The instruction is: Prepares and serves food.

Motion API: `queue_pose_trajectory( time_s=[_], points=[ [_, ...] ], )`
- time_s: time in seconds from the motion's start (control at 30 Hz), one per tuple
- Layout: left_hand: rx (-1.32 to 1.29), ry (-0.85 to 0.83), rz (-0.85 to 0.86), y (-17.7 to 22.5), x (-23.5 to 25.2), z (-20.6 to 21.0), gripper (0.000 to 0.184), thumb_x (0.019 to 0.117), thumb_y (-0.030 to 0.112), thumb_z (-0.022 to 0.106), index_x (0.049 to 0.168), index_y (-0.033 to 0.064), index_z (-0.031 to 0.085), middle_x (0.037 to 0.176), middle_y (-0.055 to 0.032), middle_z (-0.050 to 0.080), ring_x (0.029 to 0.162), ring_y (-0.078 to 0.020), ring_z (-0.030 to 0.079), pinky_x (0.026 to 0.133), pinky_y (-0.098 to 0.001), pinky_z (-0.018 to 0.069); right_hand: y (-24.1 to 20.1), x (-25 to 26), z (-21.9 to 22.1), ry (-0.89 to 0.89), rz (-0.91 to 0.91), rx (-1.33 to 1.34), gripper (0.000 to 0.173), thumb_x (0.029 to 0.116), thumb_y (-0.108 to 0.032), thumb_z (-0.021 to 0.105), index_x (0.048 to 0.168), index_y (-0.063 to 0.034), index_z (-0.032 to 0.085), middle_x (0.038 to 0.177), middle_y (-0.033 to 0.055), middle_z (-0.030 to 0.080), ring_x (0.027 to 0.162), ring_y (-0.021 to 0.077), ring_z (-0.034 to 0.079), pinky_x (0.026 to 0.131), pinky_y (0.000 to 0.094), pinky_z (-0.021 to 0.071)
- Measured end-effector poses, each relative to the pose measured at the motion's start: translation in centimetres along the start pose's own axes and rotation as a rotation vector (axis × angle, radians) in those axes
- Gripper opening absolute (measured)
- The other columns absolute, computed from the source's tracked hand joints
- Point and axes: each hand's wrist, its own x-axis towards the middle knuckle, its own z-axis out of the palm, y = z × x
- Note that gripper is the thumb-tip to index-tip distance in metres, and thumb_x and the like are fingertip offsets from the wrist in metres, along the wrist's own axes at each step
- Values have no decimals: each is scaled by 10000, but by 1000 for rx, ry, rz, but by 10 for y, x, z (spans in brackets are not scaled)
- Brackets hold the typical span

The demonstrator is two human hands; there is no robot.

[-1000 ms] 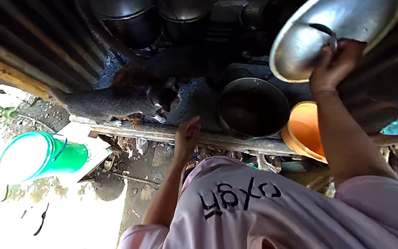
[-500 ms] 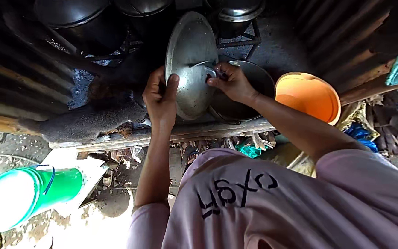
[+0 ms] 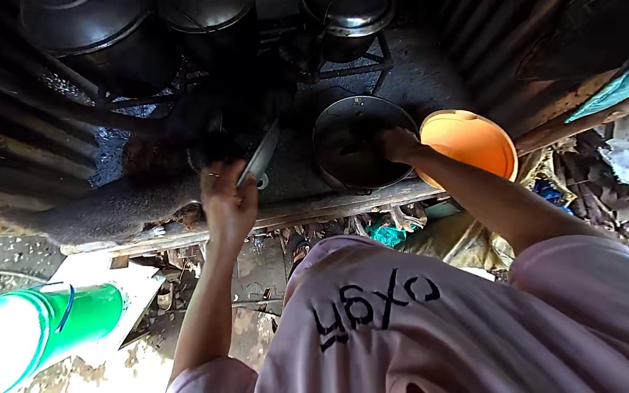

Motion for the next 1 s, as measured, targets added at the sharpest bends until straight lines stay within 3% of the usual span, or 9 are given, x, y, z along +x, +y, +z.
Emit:
queue_pose_trajectory(
  time_s=[0.1, 0.27, 0.4, 0.47, 0.5, 0.53, 0.6, 0.83, 1.0],
  points=[
    [138, -22, 105, -34, -16, 48, 269, 973, 104, 561, 1109, -78, 706, 1042, -299, 666, 1021, -493, 627, 906, -614, 486, -16, 9, 10, -25, 100, -101, 239, 938, 19, 660, 1166, 91, 653, 1285, 352, 595, 1155, 574, 596, 850, 725, 502],
    [170, -88, 279, -69, -70, 112, 209, 920, 45, 637, 1080, -6, 762, 1065, -212, 724, 1003, -427, 680, 868, -591, 518, -21, 26, 27, -184, 54, 60, 281, 974, -61, 657, 1192, 114, 630, 1247, 355, 620, 1183, 542, 598, 939, 712, 471],
    [171, -168, 419, -88, -100, 138, 207, 887, 0, 680, 1034, 86, 798, 1036, -115, 756, 999, -338, 703, 993, -572, 476, -28, 29, 36, -324, -15, 164, 253, 1012, -91, 606, 1160, 110, 648, 1184, 338, 640, 1128, 484, 619, 956, 666, 461],
    [163, -223, 414, -90, -99, 135, 206, 883, 0, 690, 1027, 97, 799, 1021, -117, 747, 997, -338, 699, 1043, -595, 436, -31, 25, 32, -367, 17, 248, 215, 1002, -25, 573, 1182, 82, 623, 1121, 288, 631, 995, 395, 619, 862, 586, 486],
    [148, -235, 406, -90, -97, 134, 198, 882, 2, 693, 1024, 92, 798, 1022, -124, 743, 1005, -345, 696, 1056, -614, 419, -29, 25, 30, -379, 26, 295, 195, 1000, -8, 563, 1176, 52, 623, 1030, 224, 623, 864, 304, 596, 771, 497, 499],
    [131, -234, 400, -91, -95, 133, 198, 880, 5, 689, 1022, 89, 798, 1024, -130, 739, 1004, -350, 693, 1065, -628, 401, -27, 22, 27, -397, 35, 351, 164, 1015, -20, 547, 1157, 1, 626, 896, 115, 571, 698, 175, 517, 640, 354, 466],
    [106, -245, 397, -90, -91, 136, 216, 873, 2, 676, 1042, 70, 792, 1034, -147, 733, 1000, -367, 688, 1082, -655, 367, -21, 20, 17, -422, 55, 531, 123, 1028, -36, 557, 1114, -18, 643, 732, 18, 506, 521, 66, 416, 497, 220, 388],
    [149, -320, 503, -79, -86, 152, 278, 835, -63, 713, 1041, 104, 797, 1057, -100, 745, 1115, -331, 678, 1130, -667, 326, -17, 4, -47, -334, 13, 678, 122, 1040, -19, 529, 1071, -8, 647, 711, -6, 546, 445, 16, 374, 412, 164, 324],
    [134, -257, 360, -77, -91, 141, 295, 890, 50, 707, 1169, 120, 770, 1172, -144, 724, 1187, -389, 645, 1122, -734, 265, -53, -20, -87, -309, -69, 712, 115, 1046, -19, 527, 1036, -25, 642, 731, -13, 568, 448, -2, 394, 416, 140, 344]
  ],
)
